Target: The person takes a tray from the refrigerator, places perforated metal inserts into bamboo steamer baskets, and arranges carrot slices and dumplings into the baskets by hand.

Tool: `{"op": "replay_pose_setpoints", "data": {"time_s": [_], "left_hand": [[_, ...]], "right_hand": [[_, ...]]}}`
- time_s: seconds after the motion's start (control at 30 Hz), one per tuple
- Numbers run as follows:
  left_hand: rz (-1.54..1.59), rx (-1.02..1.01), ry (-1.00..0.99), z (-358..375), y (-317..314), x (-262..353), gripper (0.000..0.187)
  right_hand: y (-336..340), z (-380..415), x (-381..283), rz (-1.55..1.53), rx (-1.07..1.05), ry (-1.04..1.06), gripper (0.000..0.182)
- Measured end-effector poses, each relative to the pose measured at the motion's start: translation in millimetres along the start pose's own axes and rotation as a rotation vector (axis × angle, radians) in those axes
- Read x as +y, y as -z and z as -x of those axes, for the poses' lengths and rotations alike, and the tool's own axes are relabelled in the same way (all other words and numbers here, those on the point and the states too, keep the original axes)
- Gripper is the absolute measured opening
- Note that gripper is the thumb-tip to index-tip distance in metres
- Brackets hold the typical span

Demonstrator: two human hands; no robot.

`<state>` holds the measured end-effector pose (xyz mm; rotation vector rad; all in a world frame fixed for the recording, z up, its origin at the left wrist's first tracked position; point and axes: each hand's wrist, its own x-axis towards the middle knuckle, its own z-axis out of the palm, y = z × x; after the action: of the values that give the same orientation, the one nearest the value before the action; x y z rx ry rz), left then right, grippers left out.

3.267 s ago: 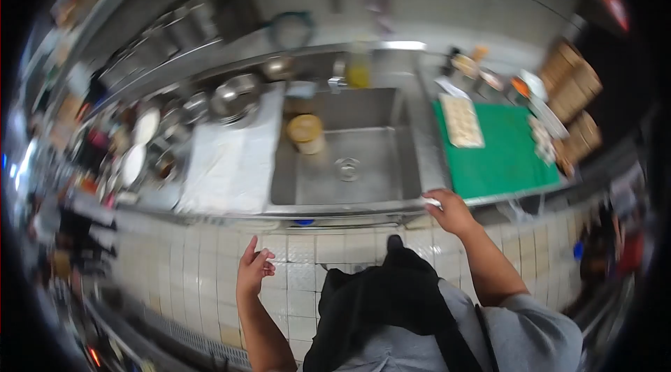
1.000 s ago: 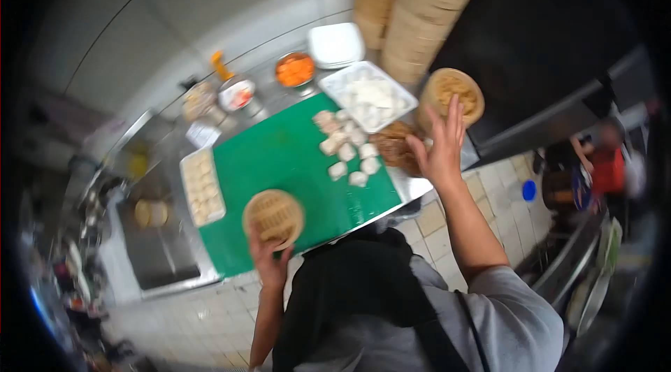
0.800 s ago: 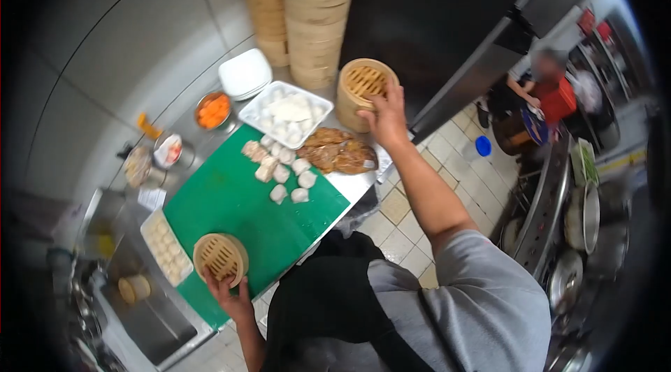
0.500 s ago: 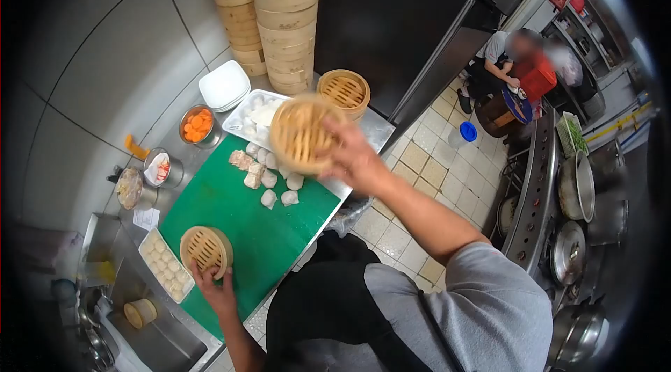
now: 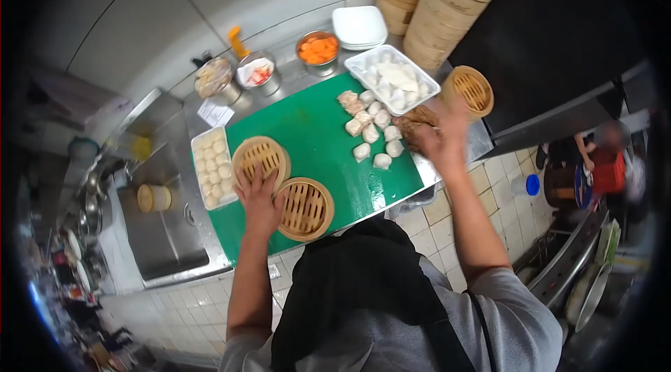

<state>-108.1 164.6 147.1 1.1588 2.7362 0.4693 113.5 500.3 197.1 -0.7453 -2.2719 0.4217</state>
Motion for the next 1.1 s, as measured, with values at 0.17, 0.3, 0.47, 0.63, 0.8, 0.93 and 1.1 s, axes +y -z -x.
{"op": "replay_pose_setpoints", "data": {"time_s": [0.17, 0.3, 0.47, 0.63, 0.8, 0.93, 1.1], "left_hand": [[0.012, -0.041, 0.026, -27.1, 14.4, -22.8, 0.057], [0.026, 0.071, -0.066, -33.6, 7.5, -33.3, 0.054], [0.082, 0.140, -0.090, -31.7, 3.3, -32.7, 0.047], [0.084, 0.141, -0.095, -31.9, 3.0, -33.7, 0.047], [0.059, 0.128, -0.103, -31.8, 0.0, -38.2, 0.046], [0.051, 0.123, -0.102, -32.1, -0.3, -39.4, 0.045], [-0.057, 0.101, -0.069, -30.1, 4.1, -27.2, 0.064]], "right_hand": [[6.5, -13.3, 147.5, 0.377, 0.077, -0.233, 0.041], [8.6, -12.2, 157.6, 0.199, 0.093, -0.183, 0.020], [34.2, -7.6, 75.0, 0.047, 0.182, -0.258, 0.018], [34.3, -3.9, 10.4, -0.062, 0.125, -0.031, 0.015], [-6.9, 9.4, -57.4, -0.383, -0.188, 0.081, 0.018], [-68.9, 34.5, -96.5, -0.370, -0.326, 0.230, 0.021], [-130.9, 32.5, -99.2, -0.392, -0.439, 0.299, 0.023]]}}
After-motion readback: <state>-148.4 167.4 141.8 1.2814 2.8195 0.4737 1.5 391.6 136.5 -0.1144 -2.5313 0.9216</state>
